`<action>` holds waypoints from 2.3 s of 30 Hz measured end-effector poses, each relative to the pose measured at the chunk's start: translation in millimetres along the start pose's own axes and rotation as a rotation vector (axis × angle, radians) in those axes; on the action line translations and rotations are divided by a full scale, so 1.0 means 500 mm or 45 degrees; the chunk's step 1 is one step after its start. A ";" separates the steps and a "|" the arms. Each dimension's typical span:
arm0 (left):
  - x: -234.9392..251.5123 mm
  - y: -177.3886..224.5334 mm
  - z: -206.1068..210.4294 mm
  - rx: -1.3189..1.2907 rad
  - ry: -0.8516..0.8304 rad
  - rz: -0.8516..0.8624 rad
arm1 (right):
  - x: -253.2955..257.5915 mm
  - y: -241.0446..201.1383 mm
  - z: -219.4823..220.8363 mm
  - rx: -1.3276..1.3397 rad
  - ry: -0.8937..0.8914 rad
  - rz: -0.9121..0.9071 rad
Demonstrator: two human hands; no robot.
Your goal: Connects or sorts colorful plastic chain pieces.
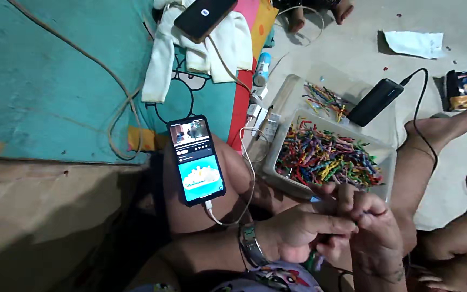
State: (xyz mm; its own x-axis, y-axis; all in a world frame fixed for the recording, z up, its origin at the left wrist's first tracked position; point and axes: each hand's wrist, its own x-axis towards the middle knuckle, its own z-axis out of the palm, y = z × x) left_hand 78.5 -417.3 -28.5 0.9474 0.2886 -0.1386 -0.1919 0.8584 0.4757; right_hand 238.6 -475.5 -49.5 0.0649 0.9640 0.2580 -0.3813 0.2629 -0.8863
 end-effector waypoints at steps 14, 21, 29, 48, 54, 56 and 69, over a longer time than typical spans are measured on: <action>0.008 -0.019 -0.017 -0.109 -0.068 -0.213 | -0.025 0.012 -0.038 0.223 -0.257 0.016; 0.009 -0.038 -0.006 0.411 0.215 0.107 | -0.041 0.032 -0.028 0.414 -0.026 -0.082; 0.020 -0.037 0.004 0.998 0.404 0.325 | -0.049 0.000 -0.011 -0.244 0.289 -0.017; 0.067 -0.090 0.008 1.528 -0.031 0.246 | -0.273 -0.090 -0.112 -1.157 1.190 0.033; 0.074 -0.108 -0.003 1.422 0.022 0.122 | -0.539 -0.082 -0.267 -1.805 1.958 0.825; 0.077 -0.117 0.004 1.406 0.023 0.096 | -0.585 -0.055 -0.273 -1.884 1.944 1.038; 0.074 -0.158 0.002 1.401 0.019 0.017 | -0.606 -0.029 -0.290 -2.134 1.605 1.319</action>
State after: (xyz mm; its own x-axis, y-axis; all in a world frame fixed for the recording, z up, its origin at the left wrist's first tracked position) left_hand 128.8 -474.7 -70.4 0.9423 0.3064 -0.1349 0.1384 0.0104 0.9903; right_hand 358.4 -765.7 -170.6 0.9929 0.1182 -0.0131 0.1160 -0.9867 -0.1142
